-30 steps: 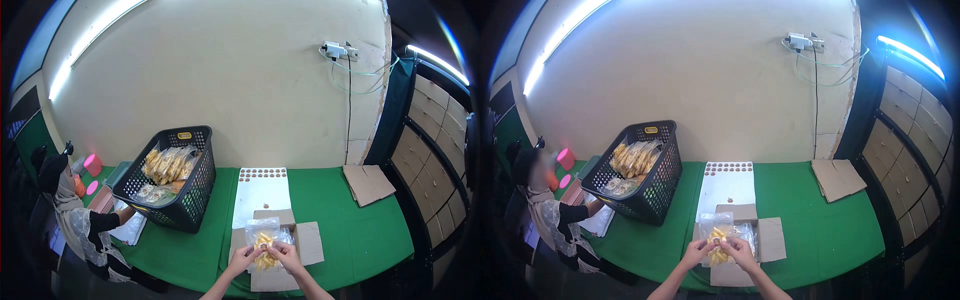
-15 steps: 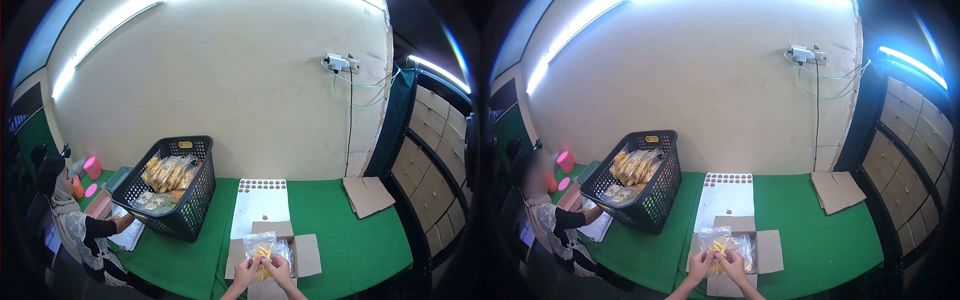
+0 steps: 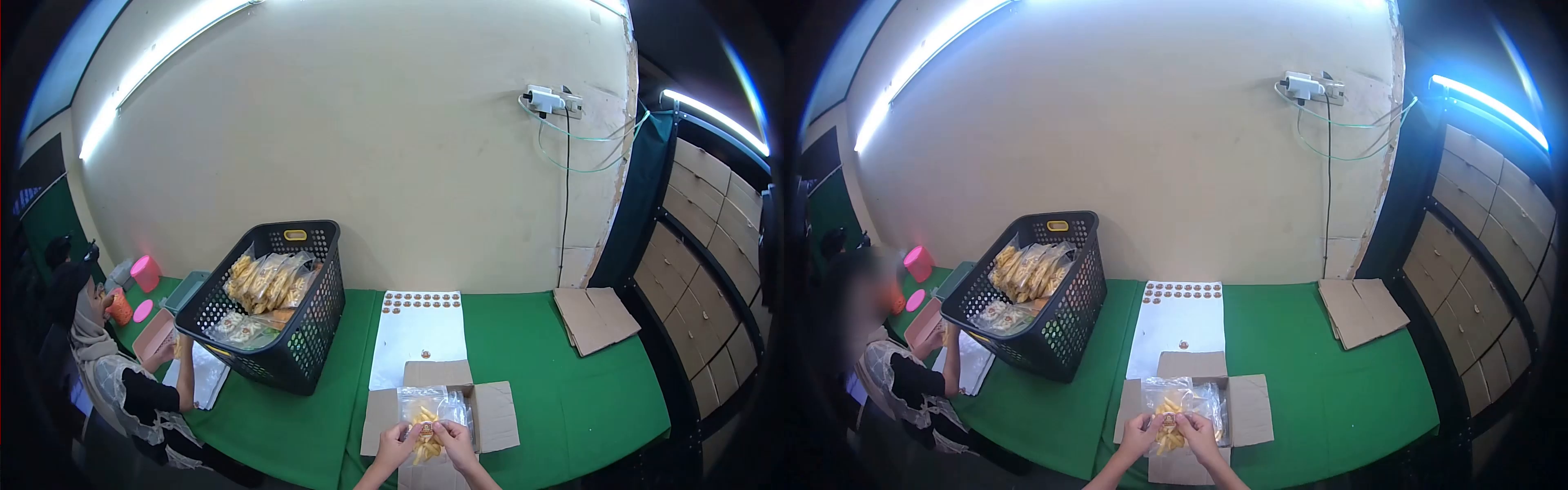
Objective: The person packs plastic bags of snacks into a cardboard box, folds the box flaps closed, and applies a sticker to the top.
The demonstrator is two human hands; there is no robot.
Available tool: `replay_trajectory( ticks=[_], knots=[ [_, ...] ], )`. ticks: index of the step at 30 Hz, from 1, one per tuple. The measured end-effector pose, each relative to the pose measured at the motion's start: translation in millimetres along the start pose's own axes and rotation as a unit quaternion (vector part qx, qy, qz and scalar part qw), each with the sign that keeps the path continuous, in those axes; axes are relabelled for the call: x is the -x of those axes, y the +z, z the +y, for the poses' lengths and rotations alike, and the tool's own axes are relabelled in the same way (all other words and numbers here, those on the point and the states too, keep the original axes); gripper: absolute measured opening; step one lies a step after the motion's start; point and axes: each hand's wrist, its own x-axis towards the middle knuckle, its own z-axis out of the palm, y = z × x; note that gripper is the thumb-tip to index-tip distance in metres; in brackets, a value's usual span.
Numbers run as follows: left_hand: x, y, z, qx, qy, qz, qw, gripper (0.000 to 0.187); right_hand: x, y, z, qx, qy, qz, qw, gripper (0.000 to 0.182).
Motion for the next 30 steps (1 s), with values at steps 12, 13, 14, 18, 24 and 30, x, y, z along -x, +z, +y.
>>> replay_trajectory(
  ticks=[12,13,14,18,24,30],
  knots=[
    [4.9,24.5,17.5,0.005,0.036,-0.038,0.999,0.03,9.1,-18.4,1.4,0.054,-0.024,0.066,0.996,0.018],
    [4.4,25.4,19.4,0.005,0.039,-0.046,0.998,0.031,10.6,-18.7,-1.0,0.012,-0.016,0.066,0.998,0.018],
    [4.2,24.7,20.1,0.006,0.041,-0.054,0.998,0.031,10.8,-19.5,-3.3,0.001,-0.013,0.059,0.998,0.019],
    [5.0,29.6,13.7,0.008,0.039,-0.068,0.997,0.033,15.4,-23.2,-21.7,-0.022,-0.005,0.046,0.999,0.023],
    [16.1,35.6,8.7,0.019,0.004,-0.037,0.999,0.03,18.6,-30.0,-9.1,0.005,-0.011,0.022,1.0,0.022],
    [20.0,37.2,0.6,0.055,0.016,-0.005,0.998,0.025,27.9,-28.8,-13.1,0.147,-0.067,0.006,0.987,0.02]
  ],
)
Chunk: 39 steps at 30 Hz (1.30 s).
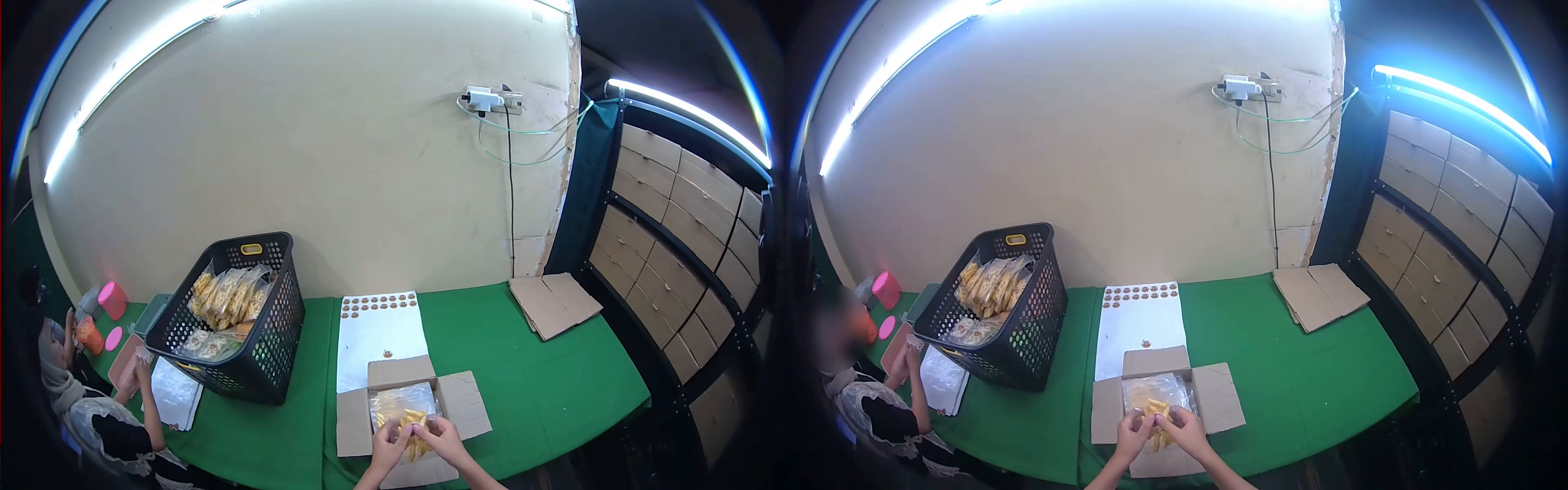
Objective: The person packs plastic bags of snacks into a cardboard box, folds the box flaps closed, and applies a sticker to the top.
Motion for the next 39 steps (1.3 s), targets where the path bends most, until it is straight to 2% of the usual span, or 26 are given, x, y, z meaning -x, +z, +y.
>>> replay_trajectory(
  ticks=[1,4,6,9,12,16,22,24,27,30,33,36,39],
  knots=[
    [-1.5,-1.1,6.8,-0.007,-0.007,-0.014,1.0,0.025,-0.6,-1.5,3.5,0.056,-0.017,0.013,0.998,0.02],
    [-4.6,-2.2,17.2,-0.021,-0.003,-0.04,0.999,0.024,1.3,6.1,1.2,-0.11,0.0,0.047,0.993,0.018],
    [-8.5,1.0,14.3,-0.017,0.03,-0.039,0.999,0.023,0.7,3.9,2.1,-0.13,0.015,0.043,0.99,0.017],
    [-5.9,2.5,19.3,0.027,0.036,-0.058,0.997,0.02,2.8,0.7,-1.0,-0.146,0.04,0.048,0.987,0.017],
    [-2.4,-1.9,19.1,0.018,0.023,-0.09,0.995,0.019,4.9,-2.0,-2.0,-0.161,0.054,0.048,0.984,0.016],
    [0.1,-7.8,27.2,0.016,0.017,-0.086,0.996,0.019,4.0,-0.4,0.4,-0.169,0.068,0.038,0.982,0.016],
    [-6.0,-6.4,11.4,0.051,0.008,-0.04,0.998,0.02,-6.0,-1.7,-4.6,-0.11,0.034,0.023,0.993,0.026],
    [-10.2,-8.2,15.4,0.039,-0.011,-0.03,0.999,0.02,-9.2,-0.8,-16.1,-0.074,-0.003,-0.01,0.997,0.026],
    [-13.3,-13.5,26.0,-0.052,0.008,-0.02,0.998,0.021,-10.1,5.6,-22.9,-0.019,-0.023,-0.018,0.999,0.026],
    [-17.1,-13.5,15.5,0.024,0.012,0.001,1.0,0.021,-4.3,11.2,-43.7,0.082,-0.008,-0.015,0.997,0.031],
    [-13.4,-11.0,29.7,0.148,-0.016,0.023,0.989,0.021,-4.0,19.3,-45.1,0.036,-0.056,0.006,0.998,0.021],
    [-14.6,-14.6,14.3,0.098,-0.005,0.024,0.995,0.021,-1.9,29.0,-56.2,-0.088,-0.048,0.016,0.995,0.017],
    [-11.1,-11.8,26.8,0.176,-0.058,0.02,0.983,0.023,-12.6,36.2,-27.0,-0.149,-0.039,0.059,0.986,0.013]
  ],
)
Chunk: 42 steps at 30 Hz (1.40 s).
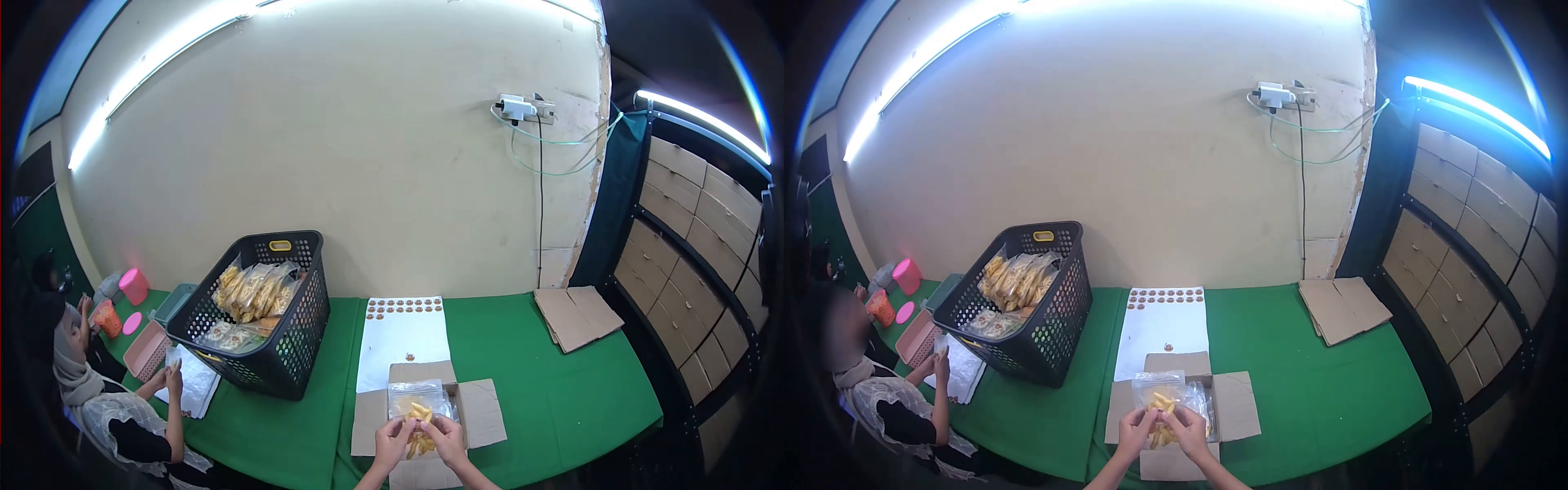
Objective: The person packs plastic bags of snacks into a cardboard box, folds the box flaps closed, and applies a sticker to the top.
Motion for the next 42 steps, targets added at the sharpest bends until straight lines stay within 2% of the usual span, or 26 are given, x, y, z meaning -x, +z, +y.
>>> replay_trajectory(
  ticks=[3,6,9,12,15,19,21,25,30,33,37,39,40,42],
  knots=[
    [-1.6,-14.2,-4.4,-0.047,-0.061,-0.027,0.997,0.026,-0.2,-0.9,1.2,0.039,-0.004,0.01,0.999,0.011],
    [-2.2,-23.4,-5.5,-0.048,-0.077,-0.048,0.995,0.028,-1.7,1.4,9.8,0.023,0.009,0.003,1.0,0.011],
    [-1.5,-23.6,-5.8,-0.014,-0.069,-0.029,0.997,0.027,-4.2,2.5,11.9,-0.02,0.034,0.023,0.999,0.014],
    [-2.6,-21.8,1.0,0.012,-0.067,-0.07,0.995,0.027,-12.5,-12.1,3.0,0.014,0.015,-0.015,1.0,0.016],
    [-0.5,-21.8,13.4,-0.009,-0.062,-0.105,0.992,0.028,-7.2,-11.5,-5.0,0.013,0.036,-0.04,0.998,0.015],
    [-2.1,-26.4,6.7,-0.144,-0.053,-0.097,0.983,0.028,-1.6,-17.4,1.1,0.079,0.027,-0.075,0.994,0.015],
    [-3.0,-27.6,11.9,-0.182,-0.033,-0.103,0.977,0.027,-2.8,-25.4,11.6,0.059,0.054,-0.084,0.993,0.02],
    [-4.4,-25.3,18.1,-0.156,-0.008,-0.106,0.982,0.023,-3.0,-26.6,7.3,-0.026,0.068,-0.097,0.993,0.02],
    [-15.1,-36.0,2.6,-0.144,-0.026,-0.135,0.98,0.024,-10.0,-27.9,14.4,-0.011,0.06,-0.09,0.994,0.02],
    [-12.5,-31.2,16.4,-0.107,-0.068,-0.116,0.985,0.028,-13.7,-23.2,21.8,-0.03,0.07,-0.073,0.994,0.019],
    [-18.0,-38.2,4.8,-0.131,-0.081,-0.078,0.985,0.027,-17.0,-8.3,20.4,-0.047,0.088,-0.055,0.993,0.019],
    [-16.3,-36.4,4.3,-0.122,-0.071,-0.049,0.989,0.027,-16.2,-2.5,13.9,0.023,0.077,-0.086,0.993,0.019],
    [-16.7,-36.9,7.8,-0.112,-0.069,-0.066,0.989,0.028,-16.2,-0.5,11.5,0.057,0.072,-0.101,0.991,0.02],
    [-19.1,-39.6,18.2,-0.09,-0.065,-0.1,0.989,0.029,-18.8,2.1,9.6,0.011,0.079,-0.109,0.991,0.019]
  ],
)
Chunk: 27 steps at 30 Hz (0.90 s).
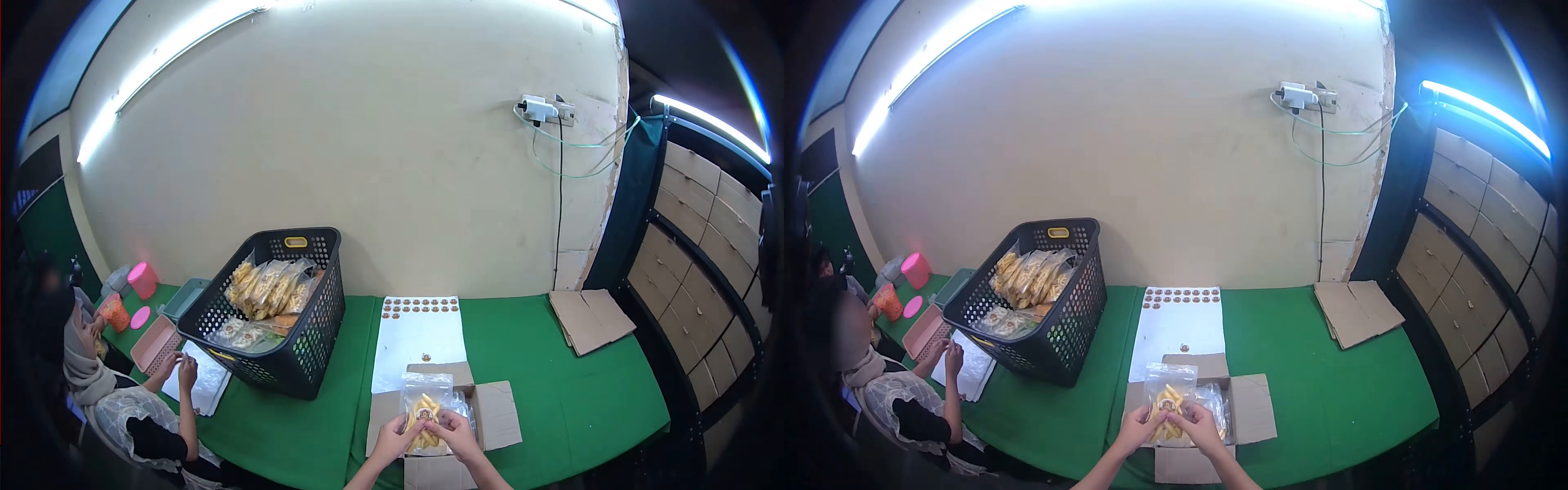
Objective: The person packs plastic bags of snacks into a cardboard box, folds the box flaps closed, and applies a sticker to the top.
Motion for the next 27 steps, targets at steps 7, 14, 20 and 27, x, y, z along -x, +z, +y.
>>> replay_trajectory(
  ticks=[7,14,20,27],
  knots=[
    [2.8,-16.3,6.3,-0.028,-0.022,-0.056,0.998,0.027,-1.8,-1.3,8.2,-0.03,0.029,-0.018,0.999,0.019],
    [0.6,-29.4,-0.9,-0.022,-0.078,-0.086,0.993,0.024,-0.6,2.4,14.9,-0.034,0.042,0.01,0.998,0.016],
    [-25.1,-41.2,-37.7,-0.051,-0.044,-0.055,0.996,0.027,-5.6,23.8,4.4,-0.023,0.011,0.085,0.996,0.016],
    [-15.0,-7.4,-1.7,-0.101,0.06,0.016,0.993,0.035,-8.4,15.6,22.5,0.012,-0.028,0.124,0.992,0.016]
  ],
)
